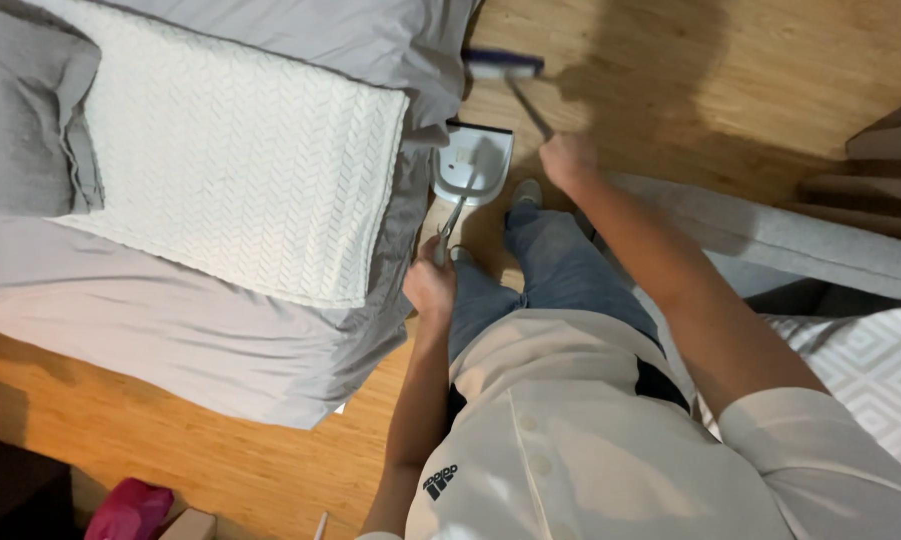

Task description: The person sweeps the wooden floor using a broom and dustpan, collecting debris into the dustpan. They move around the room, sweeping near a bed and a sofa.

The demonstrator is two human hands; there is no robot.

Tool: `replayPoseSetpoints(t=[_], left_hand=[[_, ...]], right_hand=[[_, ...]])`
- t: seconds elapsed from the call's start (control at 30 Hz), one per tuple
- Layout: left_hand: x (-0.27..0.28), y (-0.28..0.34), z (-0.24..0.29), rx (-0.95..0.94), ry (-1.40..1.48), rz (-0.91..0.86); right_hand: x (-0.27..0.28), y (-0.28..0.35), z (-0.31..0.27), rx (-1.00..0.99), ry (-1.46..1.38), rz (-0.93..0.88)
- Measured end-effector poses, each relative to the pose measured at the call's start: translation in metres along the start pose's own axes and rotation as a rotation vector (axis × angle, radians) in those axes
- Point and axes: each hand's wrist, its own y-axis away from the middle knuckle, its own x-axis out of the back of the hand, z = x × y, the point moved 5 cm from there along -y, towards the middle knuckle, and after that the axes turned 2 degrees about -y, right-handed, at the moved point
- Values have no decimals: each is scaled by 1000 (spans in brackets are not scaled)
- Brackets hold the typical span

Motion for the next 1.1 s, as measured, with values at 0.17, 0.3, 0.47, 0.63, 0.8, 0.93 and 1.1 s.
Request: replayPoseSetpoints(t=[0.17,0.3,0.47,0.63,0.8,0.93,1.1], left_hand=[[-14,-3,-9,-31,13,-24],[-14,-5,-11,-62,46,-12],[-8,-3,-6,-223,102,143],[-16,-12,-11,-144,113,120],[-14,-21,-10,-193,106,173],[-3,-17,-7,-240,93,165],[-3,-25,-18,-265,28,68]], right_hand=[[35,47,6,74,35,82],[27,28,81,84,66,5],[124,53,67,-121,87,-300],[56,56,47,-160,-157,-26],[44,79,16,-106,-223,-167],[71,88,48,-190,-419,-139],[102,73,98,-322,-202,-296]])
